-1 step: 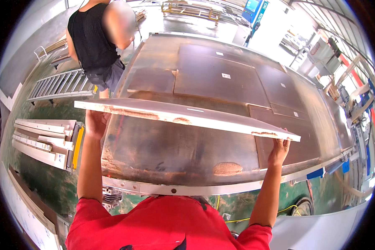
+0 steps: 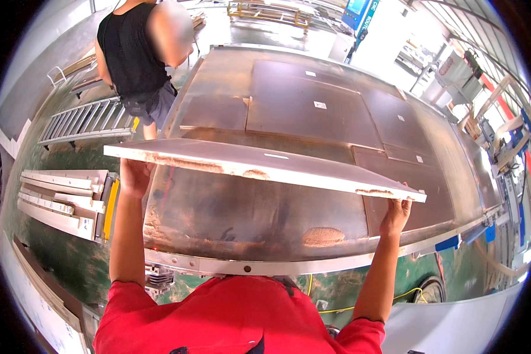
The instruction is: The person wipes the edges and surfaces of wooden furniture panels with a cloth and then stacks them on top of each other.
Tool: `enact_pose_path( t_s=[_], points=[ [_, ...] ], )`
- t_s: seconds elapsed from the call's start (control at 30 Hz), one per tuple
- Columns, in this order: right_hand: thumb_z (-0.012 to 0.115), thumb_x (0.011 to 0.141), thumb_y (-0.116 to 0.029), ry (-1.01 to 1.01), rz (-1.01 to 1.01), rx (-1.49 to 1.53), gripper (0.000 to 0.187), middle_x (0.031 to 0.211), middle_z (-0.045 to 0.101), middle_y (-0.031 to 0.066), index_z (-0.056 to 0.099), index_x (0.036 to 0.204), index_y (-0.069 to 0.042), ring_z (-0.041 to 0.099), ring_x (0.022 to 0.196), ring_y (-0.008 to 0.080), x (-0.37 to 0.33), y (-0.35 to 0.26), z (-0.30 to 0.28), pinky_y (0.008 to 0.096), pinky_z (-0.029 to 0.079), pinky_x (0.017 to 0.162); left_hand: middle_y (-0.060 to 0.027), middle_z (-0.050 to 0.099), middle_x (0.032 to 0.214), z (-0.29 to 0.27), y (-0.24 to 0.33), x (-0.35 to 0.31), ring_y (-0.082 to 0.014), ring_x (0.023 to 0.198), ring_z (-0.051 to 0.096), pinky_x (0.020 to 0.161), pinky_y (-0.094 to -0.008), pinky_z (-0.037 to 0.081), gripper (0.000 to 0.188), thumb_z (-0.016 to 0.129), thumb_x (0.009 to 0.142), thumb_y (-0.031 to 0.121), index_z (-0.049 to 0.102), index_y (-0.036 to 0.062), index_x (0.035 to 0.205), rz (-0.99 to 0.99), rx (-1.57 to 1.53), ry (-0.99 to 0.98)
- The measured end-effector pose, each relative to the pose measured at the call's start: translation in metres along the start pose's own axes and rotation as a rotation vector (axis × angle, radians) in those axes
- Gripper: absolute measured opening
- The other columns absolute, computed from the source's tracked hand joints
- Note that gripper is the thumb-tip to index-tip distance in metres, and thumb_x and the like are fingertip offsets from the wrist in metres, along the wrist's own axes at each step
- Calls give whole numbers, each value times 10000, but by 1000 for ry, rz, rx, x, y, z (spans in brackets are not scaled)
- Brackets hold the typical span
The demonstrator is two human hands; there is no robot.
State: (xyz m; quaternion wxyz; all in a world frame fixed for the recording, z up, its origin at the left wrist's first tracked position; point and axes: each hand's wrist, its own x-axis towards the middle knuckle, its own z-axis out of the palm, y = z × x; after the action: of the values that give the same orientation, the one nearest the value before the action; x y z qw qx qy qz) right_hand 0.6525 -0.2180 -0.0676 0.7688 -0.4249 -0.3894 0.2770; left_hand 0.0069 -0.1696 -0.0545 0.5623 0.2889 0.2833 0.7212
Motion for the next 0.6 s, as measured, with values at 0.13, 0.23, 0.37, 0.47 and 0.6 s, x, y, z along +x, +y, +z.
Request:
enact_pose_path(
  t_s=[0.13,0.23,0.37,0.47,0.6],
  points=[
    [505,922,-69,22,48,-13,432,1323,460,108,396,1338,-37,464,1204,232,-47,-15,-10,388,343,1054,-87,560,1208,-32,0,-16,-219,1132,520,989,-376,395,493,326,973,438,499,46,1217,-62,-127,1],
    [474,936,-135,45,63,35,428,1343,453,126,396,1341,-19,441,1234,235,-82,-30,-18,370,315,1071,-87,532,1246,-47,4,-37,-235,1160,490,1018,-378,350,513,317,975,440,484,39,1245,-105,-145,-39],
    [401,967,-209,-142,-233,-1028,465,1366,428,113,320,1401,-61,409,1257,214,-125,-47,-47,345,343,1033,-103,487,1306,-72,13,-76,-235,1200,454,1043,-384,315,567,312,966,467,414,45,1330,-142,-146,-180],
    [464,948,-265,-27,-15,-252,527,1344,448,103,310,1401,-46,455,1202,208,-158,-47,-42,350,395,989,-132,416,1368,-79,22,-93,-265,1235,416,1061,-402,288,601,304,963,467,325,45,1390,-239,-177,-165],
    [454,952,-290,-67,140,-264,538,1328,444,78,294,1415,-70,478,1148,209,-182,-45,-76,374,416,945,-145,342,1426,-96,33,-105,-271,1281,369,1067,-420,280,629,294,968,465,271,21,1413,-304,-69,-124]
  ],
)
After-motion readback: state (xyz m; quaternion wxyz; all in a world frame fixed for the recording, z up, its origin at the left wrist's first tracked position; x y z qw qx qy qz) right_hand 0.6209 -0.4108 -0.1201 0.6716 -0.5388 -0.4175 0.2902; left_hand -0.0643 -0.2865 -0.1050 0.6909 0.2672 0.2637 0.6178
